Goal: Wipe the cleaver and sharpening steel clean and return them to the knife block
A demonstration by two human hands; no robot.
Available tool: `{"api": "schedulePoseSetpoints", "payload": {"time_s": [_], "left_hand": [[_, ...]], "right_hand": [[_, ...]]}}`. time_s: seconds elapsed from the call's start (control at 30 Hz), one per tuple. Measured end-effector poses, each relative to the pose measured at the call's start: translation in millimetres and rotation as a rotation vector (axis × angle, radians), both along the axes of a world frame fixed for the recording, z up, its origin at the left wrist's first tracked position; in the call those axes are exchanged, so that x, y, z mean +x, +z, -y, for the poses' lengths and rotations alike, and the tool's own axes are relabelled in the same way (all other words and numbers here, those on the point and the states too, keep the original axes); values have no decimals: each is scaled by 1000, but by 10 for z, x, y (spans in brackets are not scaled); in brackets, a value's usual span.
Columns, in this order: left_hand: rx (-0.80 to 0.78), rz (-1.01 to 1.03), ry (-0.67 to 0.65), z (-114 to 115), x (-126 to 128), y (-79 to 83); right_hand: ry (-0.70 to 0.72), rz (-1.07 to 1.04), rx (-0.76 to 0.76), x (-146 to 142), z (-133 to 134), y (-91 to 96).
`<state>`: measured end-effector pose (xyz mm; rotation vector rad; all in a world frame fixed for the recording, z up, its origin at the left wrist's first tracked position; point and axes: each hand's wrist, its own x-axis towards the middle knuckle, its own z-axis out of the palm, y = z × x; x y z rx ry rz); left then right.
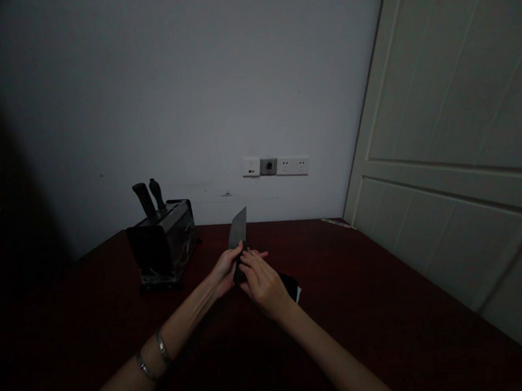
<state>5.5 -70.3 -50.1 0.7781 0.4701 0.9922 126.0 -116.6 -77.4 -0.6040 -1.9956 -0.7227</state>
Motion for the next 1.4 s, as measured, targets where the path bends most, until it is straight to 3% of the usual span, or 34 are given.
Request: {"api": "schedulePoseSetpoints", "payload": {"time_s": [0.3,0.5,0.73,0.87,1.0,1.07,1.17,1.23,1.4], "left_hand": [[-75,32,-105,30,-37,60],[-139,133,-84,37,4,207],[-70,262,-117,19,-47,374],[-87,269,-131,91,-112,421],[-93,71,-170,290,-164,522],[26,-106,-70,367,-217,615],[295,-348,248,377,-345,822],[439,-431,392,311,-442,991],[610,-460,423,32,-596,1285]], "right_hand": [[33,26,-49,40,-107,82],[36,75,-2,-7,-191,321],[9,131,52,0,-235,608],[-25,57,-90,98,-271,749],[-26,-75,-243,189,-354,1001],[4,-138,-251,215,-411,1172],[73,-242,-278,220,-479,1434],[120,-285,-360,204,-499,1579],[195,-311,-591,136,-504,1761]]}}
